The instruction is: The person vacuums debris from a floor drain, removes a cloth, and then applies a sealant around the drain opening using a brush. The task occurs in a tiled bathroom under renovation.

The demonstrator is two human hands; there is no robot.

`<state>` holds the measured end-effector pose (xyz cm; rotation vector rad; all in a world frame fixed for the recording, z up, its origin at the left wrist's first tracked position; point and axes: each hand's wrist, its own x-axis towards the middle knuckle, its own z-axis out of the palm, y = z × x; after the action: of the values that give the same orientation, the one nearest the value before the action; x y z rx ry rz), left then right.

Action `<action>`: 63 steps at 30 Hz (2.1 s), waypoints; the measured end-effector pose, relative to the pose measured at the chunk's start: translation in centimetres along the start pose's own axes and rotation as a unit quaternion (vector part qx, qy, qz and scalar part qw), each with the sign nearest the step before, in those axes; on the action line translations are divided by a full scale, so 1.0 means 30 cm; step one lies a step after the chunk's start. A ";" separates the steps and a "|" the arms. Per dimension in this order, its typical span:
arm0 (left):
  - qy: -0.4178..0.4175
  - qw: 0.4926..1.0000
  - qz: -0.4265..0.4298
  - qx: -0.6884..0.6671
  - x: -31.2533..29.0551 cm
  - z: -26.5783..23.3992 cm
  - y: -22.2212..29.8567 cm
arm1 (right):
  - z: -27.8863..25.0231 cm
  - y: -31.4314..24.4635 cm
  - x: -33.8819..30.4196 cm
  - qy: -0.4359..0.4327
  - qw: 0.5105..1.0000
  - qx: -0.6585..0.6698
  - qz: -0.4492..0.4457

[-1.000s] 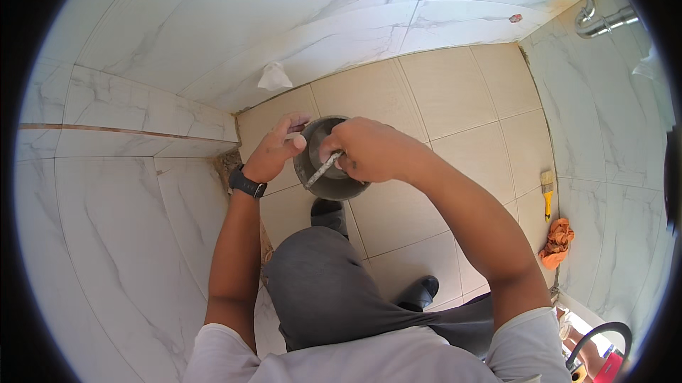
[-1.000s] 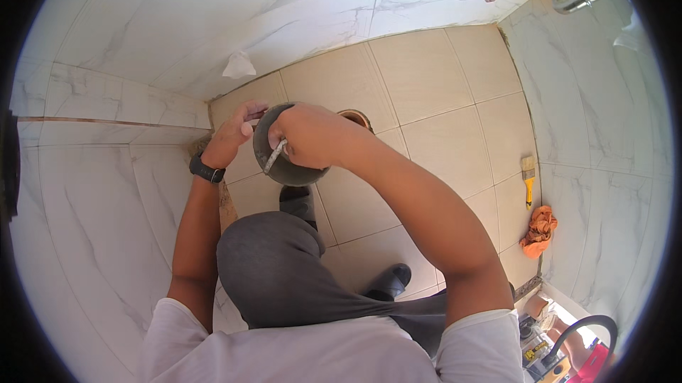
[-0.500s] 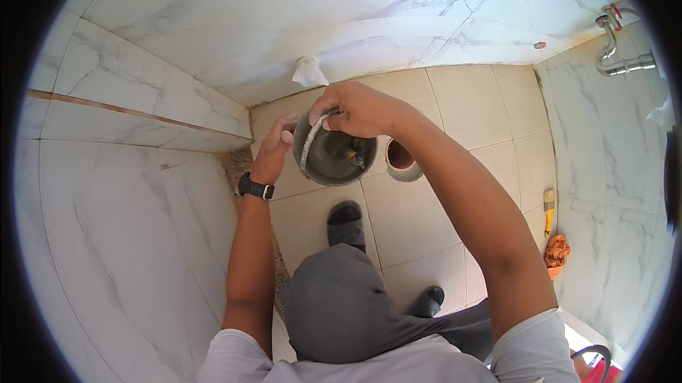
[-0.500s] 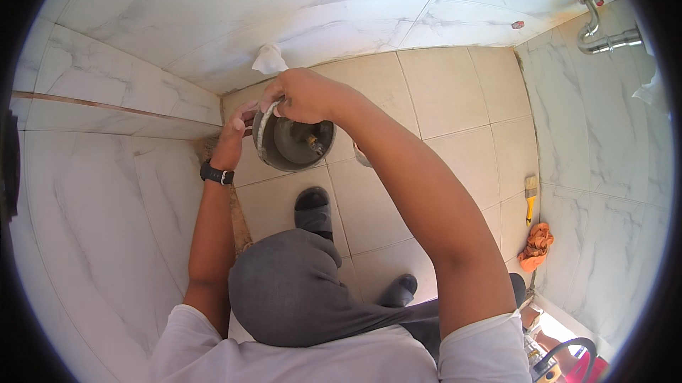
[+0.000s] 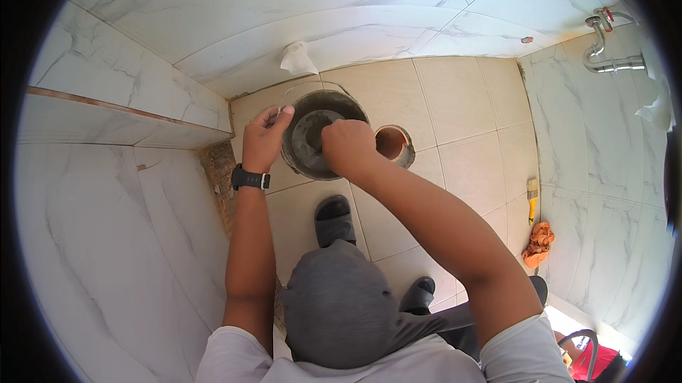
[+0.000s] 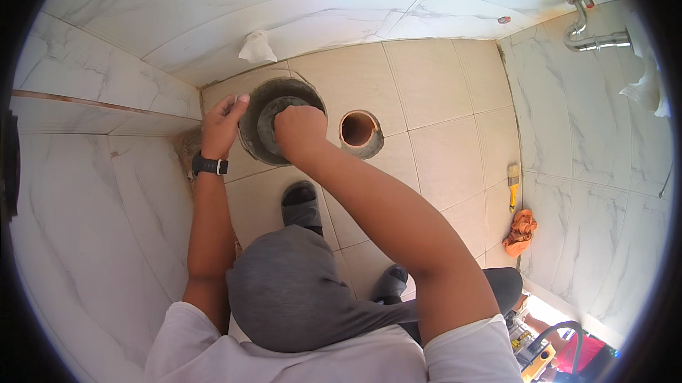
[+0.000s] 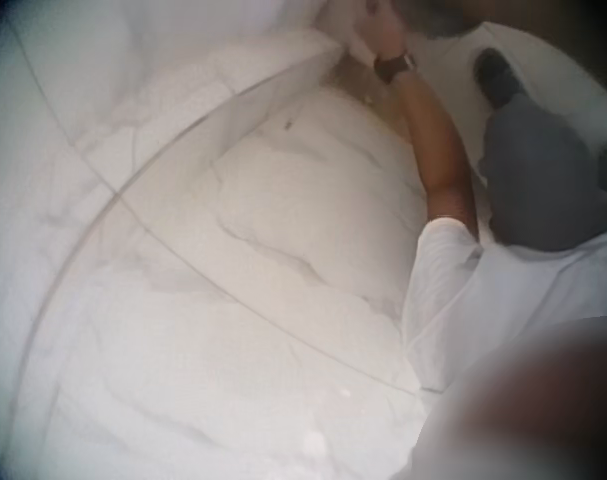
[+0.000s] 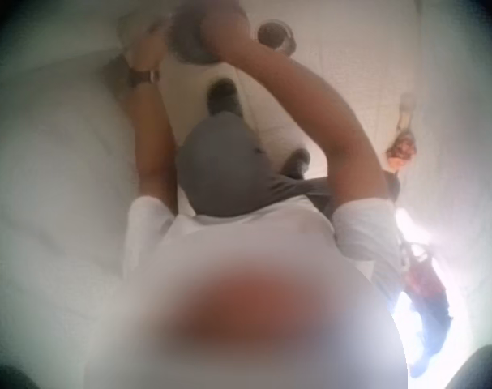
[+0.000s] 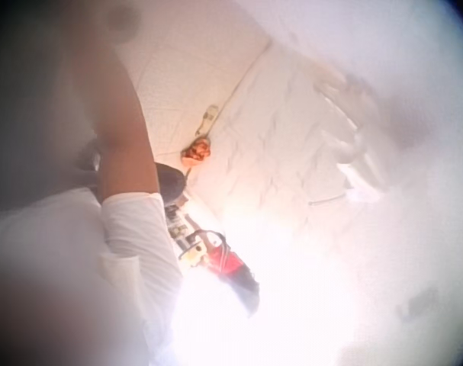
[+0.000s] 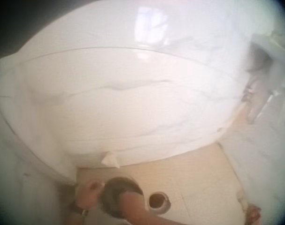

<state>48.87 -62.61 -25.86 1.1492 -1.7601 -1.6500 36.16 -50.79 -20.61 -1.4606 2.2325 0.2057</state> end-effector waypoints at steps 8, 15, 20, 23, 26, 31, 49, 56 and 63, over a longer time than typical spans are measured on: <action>-0.031 0.999 -0.019 0.028 0.025 -0.003 -0.002 | -0.020 0.048 0.001 0.048 0.992 -0.100 -0.058; -0.042 0.985 0.092 0.140 -0.044 0.029 0.031 | -0.035 0.191 -0.098 0.150 0.977 0.076 -0.128; -0.068 0.978 0.099 0.171 -0.100 0.049 0.076 | 0.068 0.199 -0.112 0.250 0.953 0.108 -0.132; -0.073 0.975 0.098 0.185 -0.114 0.058 0.085 | 0.117 0.195 -0.093 0.249 0.952 0.123 -0.126; -0.056 0.974 0.150 0.161 -0.129 0.071 0.078 | 0.147 0.199 -0.074 0.216 0.957 0.147 -0.131; -0.051 0.973 0.143 0.176 -0.154 0.073 0.061 | 0.174 0.192 -0.056 0.167 0.953 0.143 -0.209; 0.011 0.979 0.121 0.161 -0.193 0.096 0.061 | -0.054 0.282 -0.100 0.071 0.949 0.259 -0.163; -0.010 0.974 0.126 0.187 -0.185 0.107 0.088 | 0.007 0.230 -0.098 0.051 0.950 0.263 -0.159; 0.002 0.977 0.116 0.180 -0.197 0.118 0.090 | 0.135 0.191 -0.072 0.063 0.969 0.186 -0.150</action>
<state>48.53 -55.96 -22.65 1.0421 -2.1590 -1.2244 32.92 -45.09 -23.91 -1.6022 1.9689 -0.3911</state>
